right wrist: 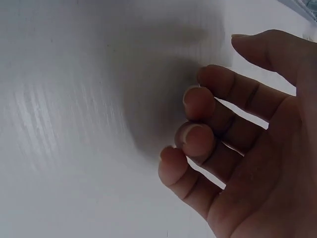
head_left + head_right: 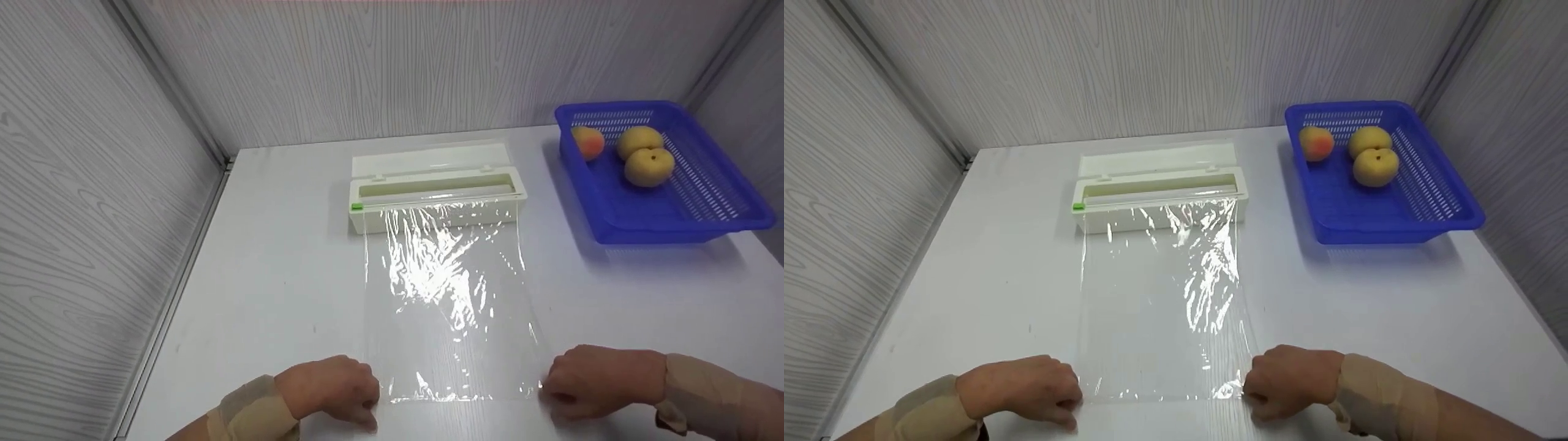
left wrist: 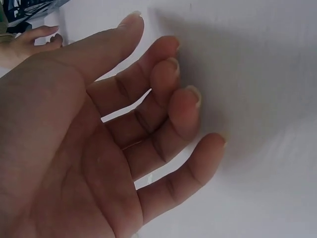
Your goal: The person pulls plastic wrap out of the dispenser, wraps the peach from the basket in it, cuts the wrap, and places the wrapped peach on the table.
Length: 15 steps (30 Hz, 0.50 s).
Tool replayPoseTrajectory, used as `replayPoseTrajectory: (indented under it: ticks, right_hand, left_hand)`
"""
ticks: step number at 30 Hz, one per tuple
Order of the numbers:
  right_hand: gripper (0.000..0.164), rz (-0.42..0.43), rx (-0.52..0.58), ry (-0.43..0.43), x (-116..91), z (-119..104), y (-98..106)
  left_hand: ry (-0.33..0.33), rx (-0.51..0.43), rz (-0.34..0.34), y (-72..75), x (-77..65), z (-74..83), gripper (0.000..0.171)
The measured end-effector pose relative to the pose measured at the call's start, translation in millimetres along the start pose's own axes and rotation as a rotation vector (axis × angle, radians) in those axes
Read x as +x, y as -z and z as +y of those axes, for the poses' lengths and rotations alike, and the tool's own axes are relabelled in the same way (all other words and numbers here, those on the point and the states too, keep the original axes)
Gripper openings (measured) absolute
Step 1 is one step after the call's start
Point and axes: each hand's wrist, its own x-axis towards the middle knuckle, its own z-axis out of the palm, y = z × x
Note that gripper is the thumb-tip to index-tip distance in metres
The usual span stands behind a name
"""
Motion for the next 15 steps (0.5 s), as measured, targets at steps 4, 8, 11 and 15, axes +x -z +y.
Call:
replayPoseTrajectory:
  ticks: [4,8,11,15]
  right_hand:
    - [0.030,0.039,0.000,0.016,-3,0,5]
    - [0.028,0.092,-0.015,0.035,-4,1,12]
    - [0.025,0.148,-0.028,0.037,-4,2,19]
    - [0.022,0.257,-0.075,0.046,-4,6,31]
  left_hand:
    - [-0.049,-0.046,0.053,10.3,-0.7,-4.6,0.030]
    - [-0.127,-0.046,0.193,20.9,0.2,-9.0,0.025]
    - [-0.181,0.016,0.368,26.5,2.4,-11.6,0.019]
    - [-0.228,0.121,0.642,31.1,7.1,-14.7,0.026]
